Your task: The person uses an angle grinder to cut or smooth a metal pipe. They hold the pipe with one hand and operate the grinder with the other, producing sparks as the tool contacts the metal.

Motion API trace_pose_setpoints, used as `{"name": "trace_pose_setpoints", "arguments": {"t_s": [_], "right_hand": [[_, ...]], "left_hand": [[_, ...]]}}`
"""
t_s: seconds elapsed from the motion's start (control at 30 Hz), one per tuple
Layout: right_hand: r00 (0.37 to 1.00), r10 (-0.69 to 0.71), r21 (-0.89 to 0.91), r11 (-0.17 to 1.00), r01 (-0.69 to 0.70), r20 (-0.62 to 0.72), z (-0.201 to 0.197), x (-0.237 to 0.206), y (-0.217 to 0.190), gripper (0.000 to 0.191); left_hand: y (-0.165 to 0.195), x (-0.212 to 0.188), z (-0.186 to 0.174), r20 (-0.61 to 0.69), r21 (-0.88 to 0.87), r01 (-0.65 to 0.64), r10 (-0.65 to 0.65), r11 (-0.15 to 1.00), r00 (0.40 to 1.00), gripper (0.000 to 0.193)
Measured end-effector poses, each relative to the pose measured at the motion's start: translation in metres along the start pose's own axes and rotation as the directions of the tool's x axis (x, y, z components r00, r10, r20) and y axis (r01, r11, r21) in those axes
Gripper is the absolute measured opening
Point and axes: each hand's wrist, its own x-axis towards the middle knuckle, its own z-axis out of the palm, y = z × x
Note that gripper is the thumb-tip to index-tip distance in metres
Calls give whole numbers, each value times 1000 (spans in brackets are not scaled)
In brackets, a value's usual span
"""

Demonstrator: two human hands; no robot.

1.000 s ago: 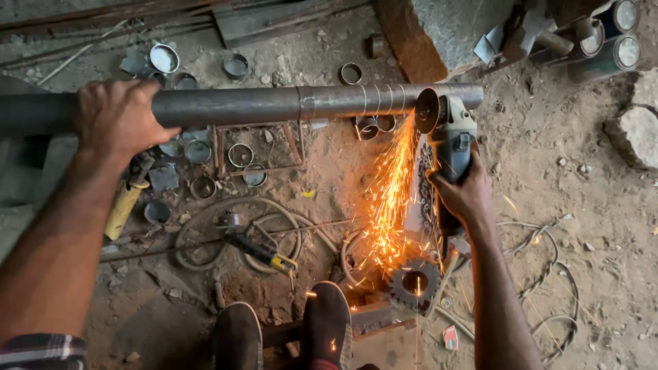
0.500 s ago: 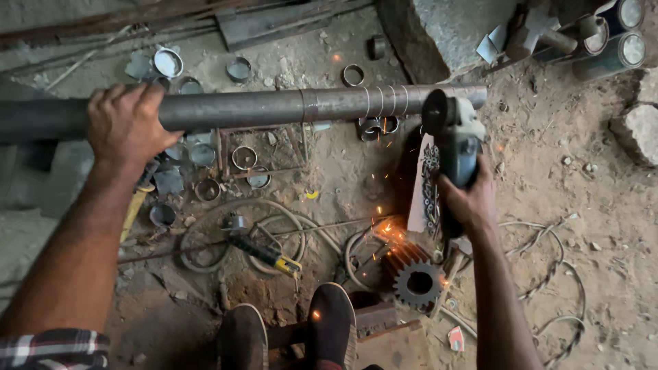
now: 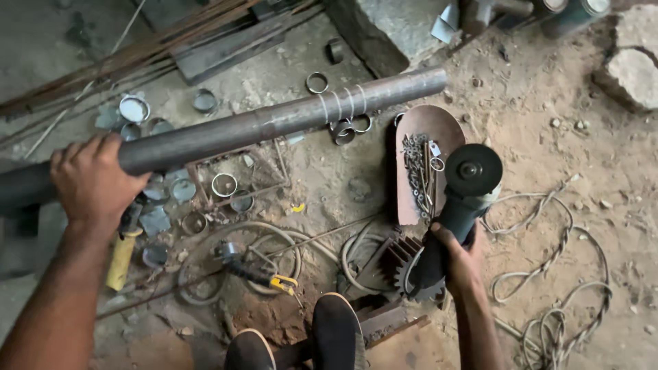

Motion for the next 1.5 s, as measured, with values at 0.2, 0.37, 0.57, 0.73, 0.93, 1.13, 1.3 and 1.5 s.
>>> {"name": "trace_pose_setpoints", "arguments": {"t_s": [0.2, 0.37, 0.57, 0.73, 0.93, 1.13, 1.3, 1.5], "right_hand": [[996, 7, 31, 1000, -5, -84, -9, 0, 45, 52], [998, -58, 174, 983, 64, -38, -5, 2, 52, 53], [995, -79, 200, 978, 64, 67, 6, -6, 38, 49], [991, -58, 172, 984, 37, 120, 14, -12, 28, 49], [993, -28, 160, 987, 9, 117, 19, -17, 27, 53], [993, -10, 184, 983, -11, 115, 27, -15, 41, 51], [1000, -5, -123, 992, 6, 10, 22, -9, 53, 58], [993, 54, -234, 969, -78, -107, 11, -4, 69, 74]], "left_hand": [[4, 7, -9, 31, 19, 16, -17, 1000, 999, 60], [-1, 7, -9, 36, -96, 68, -64, 993, 997, 61], [-3, 5, -8, -30, -106, 71, -74, 992, 997, 59], [-3, 3, -4, -86, -92, 45, -53, 995, 995, 60], [-8, -1, 4, -109, -113, 34, -46, 993, 993, 54], [-13, -2, 2, -109, -137, 51, -66, 989, 992, 59], [-12, 1, -6, -86, -167, 82, -97, 983, 992, 61], [-9, 0, 1, -113, -118, 70, -83, 991, 990, 58]]}}
